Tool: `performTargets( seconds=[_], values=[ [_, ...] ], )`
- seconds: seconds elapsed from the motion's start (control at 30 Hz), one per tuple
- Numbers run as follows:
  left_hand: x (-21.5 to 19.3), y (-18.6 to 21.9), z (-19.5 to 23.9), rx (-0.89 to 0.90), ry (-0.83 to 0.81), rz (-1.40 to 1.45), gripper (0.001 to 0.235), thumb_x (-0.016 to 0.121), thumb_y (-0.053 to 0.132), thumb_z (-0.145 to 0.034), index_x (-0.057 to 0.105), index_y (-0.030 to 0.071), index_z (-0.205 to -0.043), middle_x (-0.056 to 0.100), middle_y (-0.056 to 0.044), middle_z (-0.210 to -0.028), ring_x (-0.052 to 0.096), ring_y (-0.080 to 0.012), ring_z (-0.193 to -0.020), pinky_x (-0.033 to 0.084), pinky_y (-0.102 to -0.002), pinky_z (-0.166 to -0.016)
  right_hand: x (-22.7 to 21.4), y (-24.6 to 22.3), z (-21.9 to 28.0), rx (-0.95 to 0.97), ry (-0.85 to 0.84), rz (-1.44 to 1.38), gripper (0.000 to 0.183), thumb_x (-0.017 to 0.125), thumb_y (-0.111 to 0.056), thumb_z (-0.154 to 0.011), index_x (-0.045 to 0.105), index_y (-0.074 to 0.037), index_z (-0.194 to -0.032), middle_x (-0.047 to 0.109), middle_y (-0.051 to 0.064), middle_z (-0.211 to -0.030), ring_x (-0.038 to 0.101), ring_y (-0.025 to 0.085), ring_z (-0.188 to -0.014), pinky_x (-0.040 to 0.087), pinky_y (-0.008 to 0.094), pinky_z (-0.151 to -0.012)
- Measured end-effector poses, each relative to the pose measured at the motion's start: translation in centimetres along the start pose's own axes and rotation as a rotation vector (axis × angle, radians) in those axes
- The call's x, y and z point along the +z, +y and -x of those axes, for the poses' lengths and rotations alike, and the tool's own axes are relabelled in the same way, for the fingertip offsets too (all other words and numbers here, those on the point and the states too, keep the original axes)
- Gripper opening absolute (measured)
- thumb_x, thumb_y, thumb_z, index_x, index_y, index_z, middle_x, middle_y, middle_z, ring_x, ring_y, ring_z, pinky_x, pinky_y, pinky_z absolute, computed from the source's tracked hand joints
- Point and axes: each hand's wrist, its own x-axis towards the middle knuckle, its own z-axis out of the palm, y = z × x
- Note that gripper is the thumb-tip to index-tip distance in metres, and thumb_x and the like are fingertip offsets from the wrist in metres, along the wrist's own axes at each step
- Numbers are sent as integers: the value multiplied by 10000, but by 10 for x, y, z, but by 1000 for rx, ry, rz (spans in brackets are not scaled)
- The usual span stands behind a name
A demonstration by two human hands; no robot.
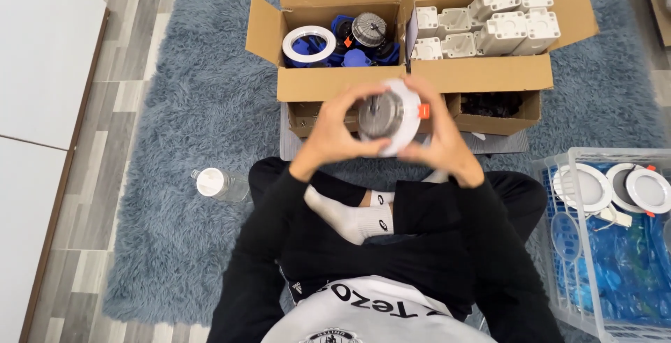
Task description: Assembling recessed LED light fixtures by snapping the light unit into the mounting ring and placing them into a storage crate.
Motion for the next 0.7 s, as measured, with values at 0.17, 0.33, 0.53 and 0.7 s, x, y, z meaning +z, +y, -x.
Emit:
performTargets(
  seconds=[0.17, 0.33, 0.53, 0.7],
  values=[
    [33, 22, 44, -134, 5, 488, 921, 1073, 238, -707, 632, 61, -1497, 669, -139, -1511, 620, -261, -1426, 511, -404, -1204, 24, -9, 40, 35, -77, -318, 1343, 1042, -234, -687, 206, -197, -1737, 201, 206, -1817, 327, 376, -1614, 423, 543, -1253],
    [44, 32, 83, -218, -11, 660, 921, 1053, 185, -723, 600, 20, -1508, 575, -196, -1563, 580, -308, -1436, 515, -430, -1192, 38, -10, 73, 75, -75, -366, 1357, 1063, -190, -646, 245, -173, -1728, 225, 238, -1796, 385, 385, -1582, 519, 527, -1171],
    [37, 59, 112, -197, -39, 589, 940, 1063, 182, -702, 612, 35, -1514, 561, -137, -1527, 555, -264, -1441, 521, -401, -1168, 58, -28, 98, 40, -94, -253, 1439, 1079, -344, -627, 194, -148, -1746, 300, 321, -1735, 445, 466, -1531, 473, 601, -1200],
    [32, 81, 138, -203, -22, 442, 931, 1044, 167, -709, 619, 0, -1521, 621, -167, -1452, 614, -300, -1383, 530, -410, -1161, 72, -33, 120, 83, -127, -184, 1433, 1051, -403, -694, 144, -76, -1755, 331, 303, -1729, 503, 407, -1502, 515, 546, -1149]
  ],
)
